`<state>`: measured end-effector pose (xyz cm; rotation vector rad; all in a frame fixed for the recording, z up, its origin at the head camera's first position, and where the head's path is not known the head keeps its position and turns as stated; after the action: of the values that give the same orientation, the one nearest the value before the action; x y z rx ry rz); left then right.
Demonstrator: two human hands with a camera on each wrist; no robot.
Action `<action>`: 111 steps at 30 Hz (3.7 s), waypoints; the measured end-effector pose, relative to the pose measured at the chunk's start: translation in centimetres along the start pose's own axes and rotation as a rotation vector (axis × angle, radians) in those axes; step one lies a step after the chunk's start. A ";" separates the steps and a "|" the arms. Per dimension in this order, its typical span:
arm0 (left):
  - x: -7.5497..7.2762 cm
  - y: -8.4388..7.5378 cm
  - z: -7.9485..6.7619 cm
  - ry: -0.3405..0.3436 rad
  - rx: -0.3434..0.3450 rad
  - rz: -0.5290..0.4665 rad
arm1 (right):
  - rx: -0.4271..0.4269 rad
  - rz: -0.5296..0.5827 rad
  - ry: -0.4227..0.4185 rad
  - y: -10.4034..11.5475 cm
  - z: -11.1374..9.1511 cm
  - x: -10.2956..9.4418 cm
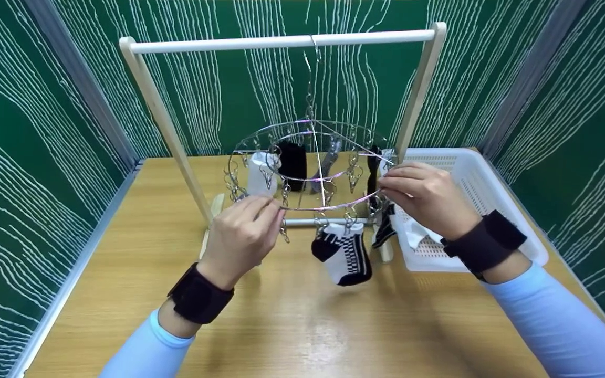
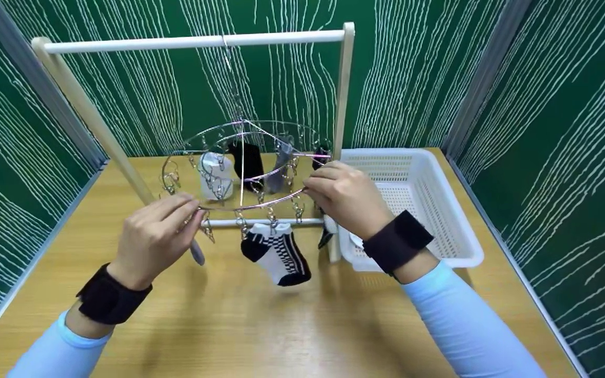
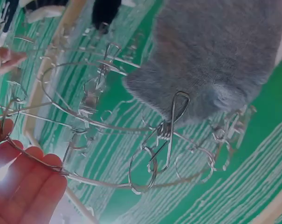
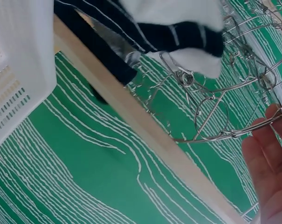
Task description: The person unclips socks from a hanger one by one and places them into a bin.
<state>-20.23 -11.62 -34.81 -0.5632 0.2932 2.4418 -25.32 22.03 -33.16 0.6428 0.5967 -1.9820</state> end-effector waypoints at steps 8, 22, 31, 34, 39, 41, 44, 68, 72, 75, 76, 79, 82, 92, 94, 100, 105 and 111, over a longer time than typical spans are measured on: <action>0.0 1.4 -0.1 0.017 -0.047 0.082 | -0.011 -0.030 -0.018 1.0 0.5 0.3; -0.3 3.4 -0.3 0.159 -0.187 0.089 | -0.109 -0.022 0.001 2.6 1.1 1.8; -0.2 3.6 -0.7 0.241 -0.282 0.111 | -0.146 -0.043 0.004 3.3 1.5 2.5; -0.4 3.3 -0.8 0.255 -0.310 0.110 | -0.145 -0.051 0.006 3.4 1.7 2.6; -1.0 2.6 -0.7 0.247 -0.365 0.060 | -0.144 -0.051 0.003 3.5 1.8 2.8; -1.3 2.2 -0.6 0.230 -0.377 0.030 | -0.146 -0.042 -0.002 3.5 1.8 2.9; -1.6 1.5 -0.4 0.169 -0.360 -0.019 | -0.150 -0.039 -0.004 3.5 1.9 3.0; 0.5 -4.0 -1.8 0.264 -0.283 -0.237 | -0.129 -0.047 0.014 3.8 2.3 2.7; 0.9 -4.2 -1.9 0.330 -0.329 -0.219 | -0.131 -0.054 0.018 3.8 2.2 2.7; 1.2 -4.1 -1.9 0.386 -0.375 -0.218 | -0.132 -0.054 0.016 3.9 2.2 2.8; 1.3 -4.0 -1.9 0.404 -0.391 -0.220 | -0.132 -0.055 0.016 3.9 2.2 2.8; 1.5 -3.8 -1.7 0.440 -0.436 -0.239 | -0.134 -0.059 0.019 3.9 2.1 2.8; 1.8 -3.7 -1.6 0.450 -0.468 -0.251 | -0.138 -0.065 0.021 3.9 2.1 2.8; 2.3 -3.6 -1.1 0.403 -0.482 -0.248 | -0.132 -0.065 0.004 4.1 2.1 2.7; 2.3 -3.7 -1.0 0.395 -0.483 -0.244 | -0.132 -0.067 0.005 4.1 2.1 2.7; 2.4 -3.7 -0.9 0.378 -0.467 -0.234 | -0.126 -0.060 -0.005 4.3 1.8 2.6; 2.4 -3.8 -0.9 0.374 -0.457 -0.249 | -0.101 -0.056 -0.007 4.5 1.4 2.5; 2.4 -3.7 -0.9 0.395 -0.472 -0.266 | 0.015 -0.033 -0.038 5.1 0.6 1.6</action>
<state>-19.40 -7.73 -36.95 -1.2111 -0.2027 2.1253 -21.59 18.33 -34.54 0.6062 0.5729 -2.0266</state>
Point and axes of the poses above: each hand's wrist, its own z-axis towards the middle knuckle, its own x-axis out of the palm, y = z × x, the point moved 1 cm from there along z, towards the middle knuckle, and after that the axes turned 9 degrees about -x, right-handed, at the moved point
